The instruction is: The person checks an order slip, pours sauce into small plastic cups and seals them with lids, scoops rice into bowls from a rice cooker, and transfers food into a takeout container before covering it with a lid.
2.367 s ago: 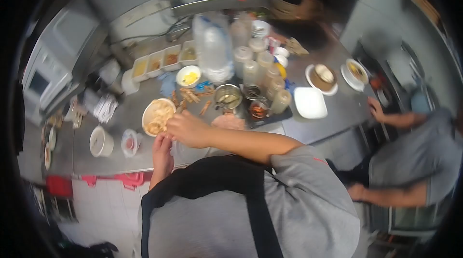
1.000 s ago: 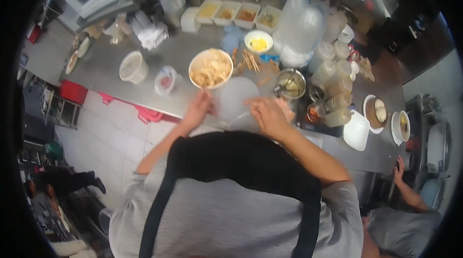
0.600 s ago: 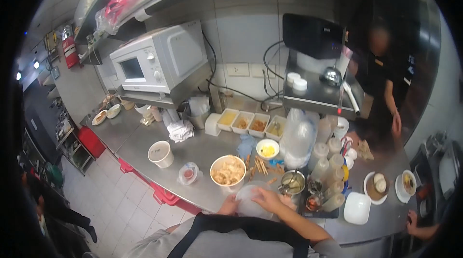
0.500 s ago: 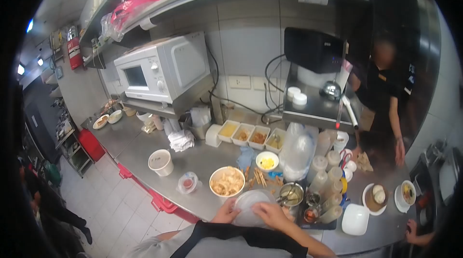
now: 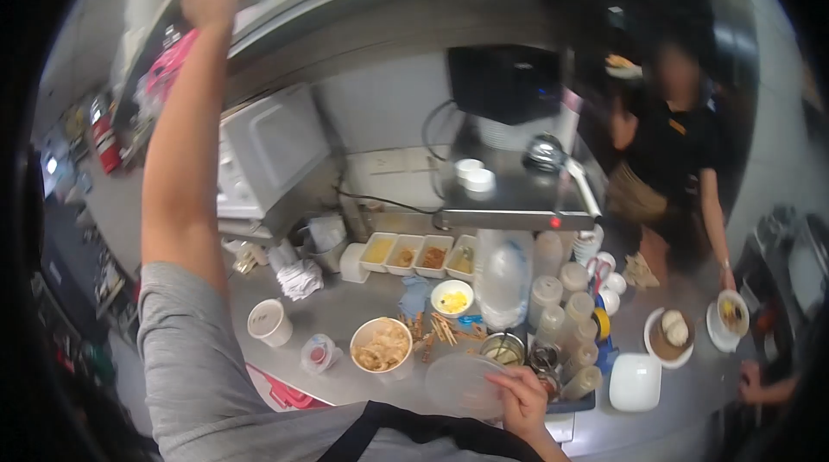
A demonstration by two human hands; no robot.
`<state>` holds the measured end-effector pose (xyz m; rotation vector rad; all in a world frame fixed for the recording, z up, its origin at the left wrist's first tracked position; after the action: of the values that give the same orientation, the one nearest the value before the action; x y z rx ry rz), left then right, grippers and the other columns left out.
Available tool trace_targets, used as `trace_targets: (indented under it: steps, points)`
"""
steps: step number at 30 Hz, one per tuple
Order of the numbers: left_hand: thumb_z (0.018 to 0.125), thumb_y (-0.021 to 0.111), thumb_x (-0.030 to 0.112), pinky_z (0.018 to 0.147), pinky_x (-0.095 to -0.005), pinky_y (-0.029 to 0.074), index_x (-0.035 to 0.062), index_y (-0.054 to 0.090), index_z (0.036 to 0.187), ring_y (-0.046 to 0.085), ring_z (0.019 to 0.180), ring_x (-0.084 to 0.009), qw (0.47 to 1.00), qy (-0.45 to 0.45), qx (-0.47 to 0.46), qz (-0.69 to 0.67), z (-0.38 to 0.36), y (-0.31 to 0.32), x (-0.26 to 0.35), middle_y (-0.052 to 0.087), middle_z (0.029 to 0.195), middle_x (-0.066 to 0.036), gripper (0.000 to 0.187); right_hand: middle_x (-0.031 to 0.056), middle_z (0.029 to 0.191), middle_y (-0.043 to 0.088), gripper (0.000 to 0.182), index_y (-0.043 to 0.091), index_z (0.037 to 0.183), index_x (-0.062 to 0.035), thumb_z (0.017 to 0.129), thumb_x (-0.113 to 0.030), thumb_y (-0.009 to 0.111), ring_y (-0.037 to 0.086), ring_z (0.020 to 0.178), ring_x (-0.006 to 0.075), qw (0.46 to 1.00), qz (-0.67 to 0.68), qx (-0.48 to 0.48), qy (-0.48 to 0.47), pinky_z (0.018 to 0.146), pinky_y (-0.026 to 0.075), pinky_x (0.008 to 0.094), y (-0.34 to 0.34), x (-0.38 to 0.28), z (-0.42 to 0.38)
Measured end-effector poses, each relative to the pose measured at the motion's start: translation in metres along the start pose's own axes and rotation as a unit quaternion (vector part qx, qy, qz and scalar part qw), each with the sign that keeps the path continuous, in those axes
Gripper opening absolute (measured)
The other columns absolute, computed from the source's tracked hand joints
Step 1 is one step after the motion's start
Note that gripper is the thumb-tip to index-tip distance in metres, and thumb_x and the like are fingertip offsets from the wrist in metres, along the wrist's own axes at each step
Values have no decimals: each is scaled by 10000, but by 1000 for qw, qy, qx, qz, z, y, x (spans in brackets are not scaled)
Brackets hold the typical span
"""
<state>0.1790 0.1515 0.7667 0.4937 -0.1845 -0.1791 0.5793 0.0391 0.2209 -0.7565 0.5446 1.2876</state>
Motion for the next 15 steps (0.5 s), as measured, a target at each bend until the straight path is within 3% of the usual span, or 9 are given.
trace_targets:
  steps: [2,4,7,10,11,13,14,15]
  points:
    - [772,545,153,894,-431,439,34,457,1129,557,1014,-403,992,-108,-63,-1,-6,34,-3,557,1085,-265,386,119,949,579,256,687,1010,-54,802,36,567,591,709,157,998,23,8,54,644,479,260,-3,-2,-2]
    - [771,545,169,910,-413,440,28,448,1152,552,1056,-389,990,-120,-73,5,-15,62,-3,553,1110,-276,417,113,970,571,283,672,1060,-65,796,7,600,589,781,169,997,-1,1,76,706,480,265,-10,11,-12]
    - [774,528,194,934,-402,430,40,432,1202,538,1110,-370,944,-236,-229,4,-39,94,8,553,1149,-268,464,108,967,575,289,673,1059,-67,782,-6,619,582,836,186,996,0,16,88,735,473,268,-13,26,-14]
    - [770,516,226,951,-399,418,65,403,1257,536,1134,-348,935,-134,-315,91,-51,106,23,557,1176,-249,525,104,962,583,301,674,1060,-68,768,-12,630,577,860,199,995,-24,17,94,748,467,270,-12,26,-15]
    - [762,512,247,953,-406,414,118,417,1280,549,1119,-343,943,-171,-267,103,-49,106,14,567,1187,-213,542,104,960,587,305,674,1059,-68,763,-12,633,578,855,201,995,-33,15,92,746,466,271,-10,26,-14]
    - [771,502,239,948,-405,416,144,435,1278,552,1118,-340,944,-188,-255,89,-37,105,-8,573,1190,-200,521,102,946,594,317,675,1060,-67,750,-13,639,580,850,201,996,-71,3,60,738,466,266,-8,23,-5]
    - [776,498,235,946,-404,417,157,444,1277,553,1118,-339,945,-195,-248,82,-31,100,-18,575,1191,-194,511,97,958,594,325,679,1056,-72,739,-12,646,582,846,183,993,7,18,115,741,469,261,-4,47,-16]
    - [784,491,228,946,-403,419,168,473,1257,549,1122,-341,946,-167,-258,107,-28,94,-18,577,1194,-187,477,96,989,588,338,666,1083,-69,753,-4,634,579,887,180,993,-3,1,116,750,474,264,-2,44,-13]
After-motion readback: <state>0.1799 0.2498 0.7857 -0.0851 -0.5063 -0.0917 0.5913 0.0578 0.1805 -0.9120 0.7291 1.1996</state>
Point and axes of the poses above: each hand's wrist, its own z-axis towards the middle knuckle, its own y-axis out of the palm, x = y × z, the point moved 6 cm from there along z, towards the middle knuckle
